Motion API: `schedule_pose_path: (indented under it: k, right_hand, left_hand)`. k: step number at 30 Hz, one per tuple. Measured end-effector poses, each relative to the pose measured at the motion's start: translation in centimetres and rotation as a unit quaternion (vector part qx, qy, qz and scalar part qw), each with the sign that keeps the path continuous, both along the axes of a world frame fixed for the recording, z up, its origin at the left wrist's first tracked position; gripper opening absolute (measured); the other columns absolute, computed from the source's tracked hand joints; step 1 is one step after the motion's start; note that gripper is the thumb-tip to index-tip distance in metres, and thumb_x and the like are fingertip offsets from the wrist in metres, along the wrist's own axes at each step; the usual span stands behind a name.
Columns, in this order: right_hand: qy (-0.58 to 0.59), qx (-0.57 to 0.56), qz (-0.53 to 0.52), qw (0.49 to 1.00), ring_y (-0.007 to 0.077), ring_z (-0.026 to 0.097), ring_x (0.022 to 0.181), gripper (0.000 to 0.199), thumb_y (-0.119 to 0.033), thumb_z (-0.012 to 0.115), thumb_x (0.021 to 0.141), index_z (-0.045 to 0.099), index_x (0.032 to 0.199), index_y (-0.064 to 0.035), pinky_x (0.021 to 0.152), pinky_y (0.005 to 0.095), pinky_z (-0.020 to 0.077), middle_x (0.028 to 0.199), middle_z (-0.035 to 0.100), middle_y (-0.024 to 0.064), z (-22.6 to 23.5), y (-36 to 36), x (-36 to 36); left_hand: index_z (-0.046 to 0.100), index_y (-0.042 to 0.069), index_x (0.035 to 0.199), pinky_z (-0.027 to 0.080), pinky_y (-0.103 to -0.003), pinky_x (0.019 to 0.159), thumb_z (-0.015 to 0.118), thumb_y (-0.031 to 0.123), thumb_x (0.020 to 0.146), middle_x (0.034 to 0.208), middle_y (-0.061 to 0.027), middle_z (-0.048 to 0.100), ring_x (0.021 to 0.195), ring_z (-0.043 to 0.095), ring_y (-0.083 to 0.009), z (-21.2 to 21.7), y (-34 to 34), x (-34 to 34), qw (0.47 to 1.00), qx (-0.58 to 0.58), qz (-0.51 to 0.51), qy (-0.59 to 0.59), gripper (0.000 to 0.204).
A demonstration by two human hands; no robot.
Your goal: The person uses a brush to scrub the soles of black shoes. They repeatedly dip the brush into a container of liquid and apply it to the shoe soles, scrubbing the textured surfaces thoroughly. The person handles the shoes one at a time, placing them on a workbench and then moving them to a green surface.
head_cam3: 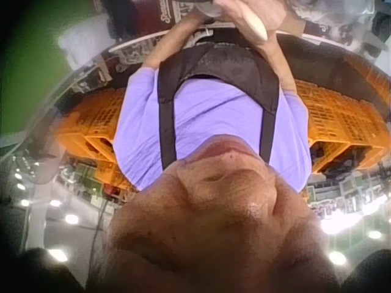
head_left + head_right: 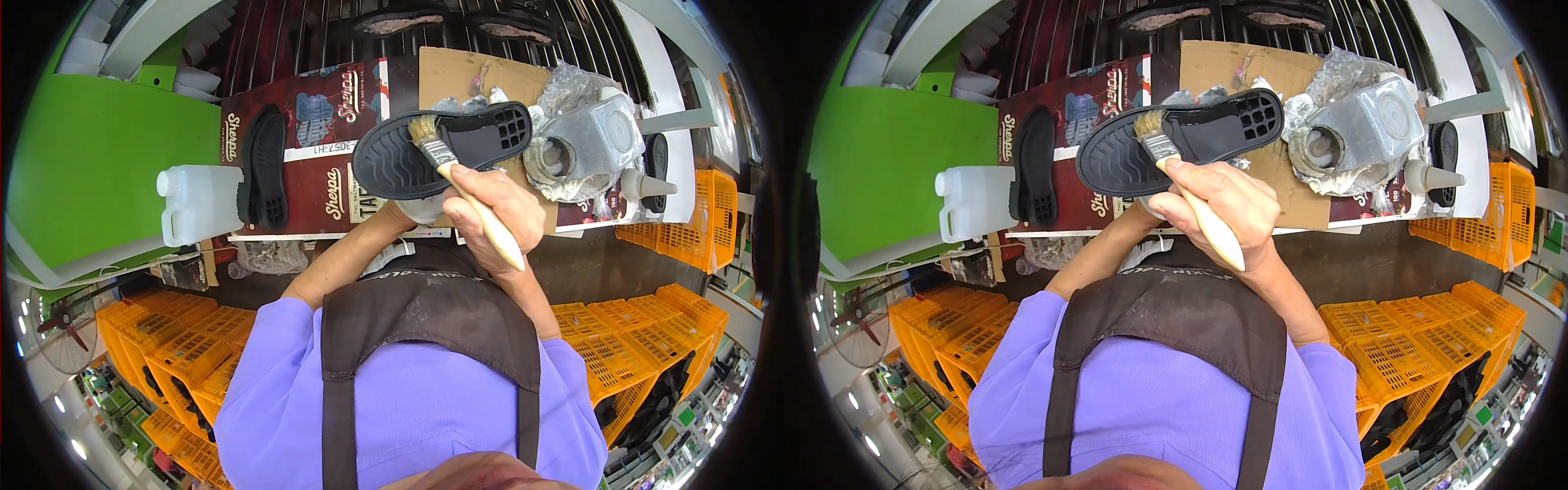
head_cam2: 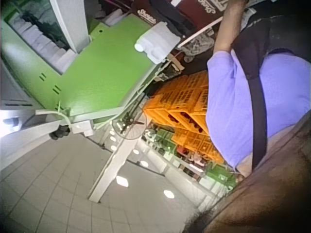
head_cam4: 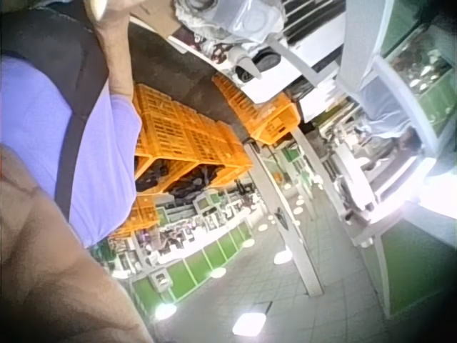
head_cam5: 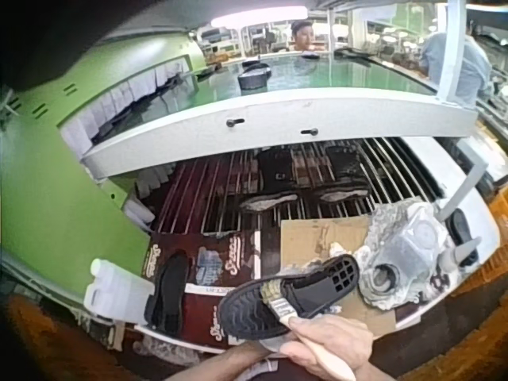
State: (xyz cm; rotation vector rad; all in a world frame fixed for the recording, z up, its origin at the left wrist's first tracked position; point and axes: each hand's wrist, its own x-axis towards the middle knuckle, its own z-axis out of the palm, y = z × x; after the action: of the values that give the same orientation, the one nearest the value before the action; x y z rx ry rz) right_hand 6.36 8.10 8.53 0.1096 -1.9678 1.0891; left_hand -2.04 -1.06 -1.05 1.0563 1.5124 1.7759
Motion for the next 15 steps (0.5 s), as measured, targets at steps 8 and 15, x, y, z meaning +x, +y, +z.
schedule_pose_path:
  k: [8,15]
  right_hand:
    - [-0.016,-0.060,0.045,0.997,0.0208,0.064,0.061,0.025,-0.011,0.074,0.070,0.063,0.086,0.0056,0.054,0.0263,0.0503,0.076,0.066,0.0144,0.1,0.1,-0.3]
    - [-0.044,-0.052,0.076,0.995,0.0199,0.063,0.062,0.025,-0.016,0.068,0.079,0.062,0.088,0.0059,0.059,0.0274,0.0498,0.074,0.065,0.0145,0.6,0.5,-0.2]
  left_hand:
    - [0.058,0.008,0.094,0.044,-0.033,0.076,0.065,0.024,0.078,0.090,-0.0057,0.059,0.085,0.056,-0.0187,-0.4,-0.3,0.3,0.997,-0.033,-0.072,-0.021,0.024]
    - [0.058,0.007,0.087,0.045,-0.033,0.070,0.063,0.024,0.077,0.085,-0.0065,0.059,0.081,0.056,-0.0188,0.9,-0.2,0.4,0.993,-0.057,-0.101,0.028,0.020]
